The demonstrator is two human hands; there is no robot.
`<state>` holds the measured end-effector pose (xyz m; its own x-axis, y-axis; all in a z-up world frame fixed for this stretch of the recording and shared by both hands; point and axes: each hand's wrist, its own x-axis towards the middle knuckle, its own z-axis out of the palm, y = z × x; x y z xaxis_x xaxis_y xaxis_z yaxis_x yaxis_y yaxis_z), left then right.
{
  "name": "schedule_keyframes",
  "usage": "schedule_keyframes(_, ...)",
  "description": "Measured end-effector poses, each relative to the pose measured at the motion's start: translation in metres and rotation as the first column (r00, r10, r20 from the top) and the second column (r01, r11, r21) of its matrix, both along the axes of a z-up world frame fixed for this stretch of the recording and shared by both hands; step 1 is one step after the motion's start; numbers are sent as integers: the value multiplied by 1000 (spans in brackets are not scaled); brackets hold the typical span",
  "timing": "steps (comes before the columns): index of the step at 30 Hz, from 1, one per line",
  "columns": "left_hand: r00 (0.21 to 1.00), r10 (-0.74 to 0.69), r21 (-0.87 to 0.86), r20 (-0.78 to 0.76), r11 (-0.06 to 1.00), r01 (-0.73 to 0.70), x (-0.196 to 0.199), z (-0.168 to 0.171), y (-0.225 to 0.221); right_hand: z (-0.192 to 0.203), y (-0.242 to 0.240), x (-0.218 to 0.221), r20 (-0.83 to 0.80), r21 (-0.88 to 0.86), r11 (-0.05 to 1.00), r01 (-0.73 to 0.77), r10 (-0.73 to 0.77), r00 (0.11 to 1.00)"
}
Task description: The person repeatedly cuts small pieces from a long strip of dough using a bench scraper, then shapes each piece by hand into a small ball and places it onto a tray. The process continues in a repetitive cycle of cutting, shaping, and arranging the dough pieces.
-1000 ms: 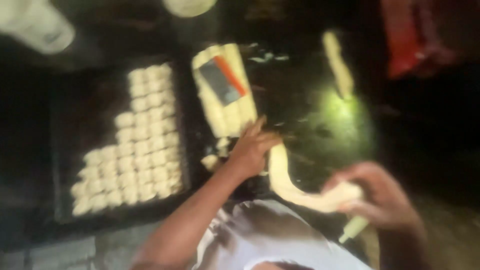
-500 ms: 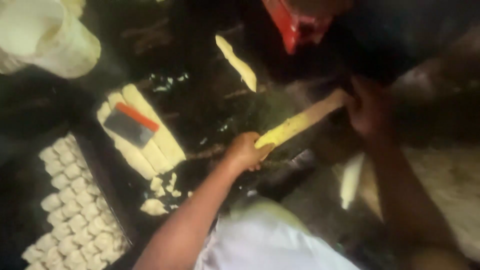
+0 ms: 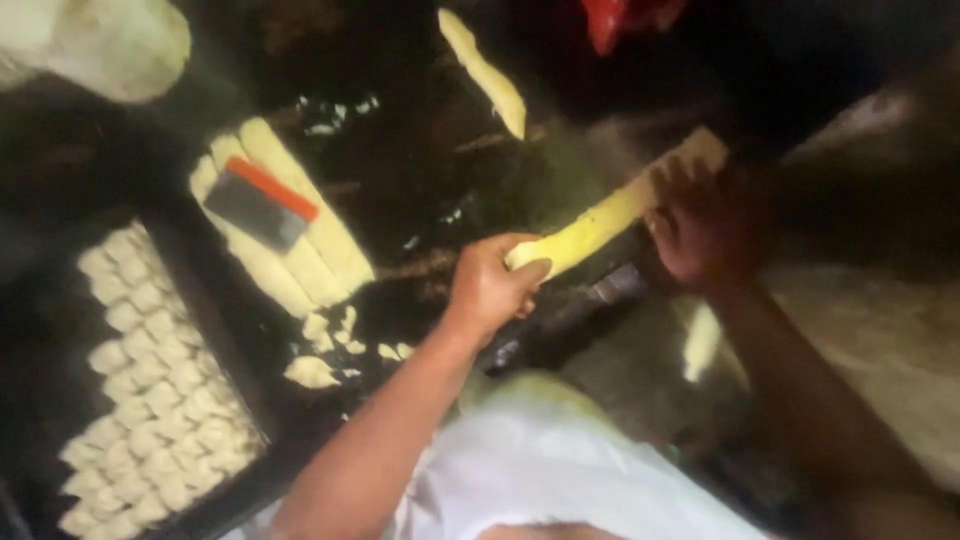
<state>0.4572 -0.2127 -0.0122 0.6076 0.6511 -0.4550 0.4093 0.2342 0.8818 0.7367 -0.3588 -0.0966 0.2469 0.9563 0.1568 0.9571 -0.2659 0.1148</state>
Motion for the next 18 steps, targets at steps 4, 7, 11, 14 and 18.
schedule_keyframes(4, 994, 89, -96, 68, 992, -82, -7, -9, 0, -33, -4, 13, -653, 202, 971, 129, 35, 757)
schedule_keyframes(7, 986, 140, -135, 87, 983, -128, -10, -42, -3, -14, -2, -42, -125, 153, 987, -48, 67, 990)
schedule_keyframes(11, 984, 162, -138, 75, 979, -151, -30, -35, -5, 12, 6, -65, -334, 24, 1000, 9, 0, 942)
schedule_keyframes(14, 975, 173, -209, 140, 968, -141, -33, -41, -1, 58, 18, -109, -756, -117, 918, 380, -330, 566)
schedule_keyframes(18, 953, 232, -237, 192, 954, -185, -53, -57, -3, 6, 10, -110, -401, 96, 994, 57, -14, 916)
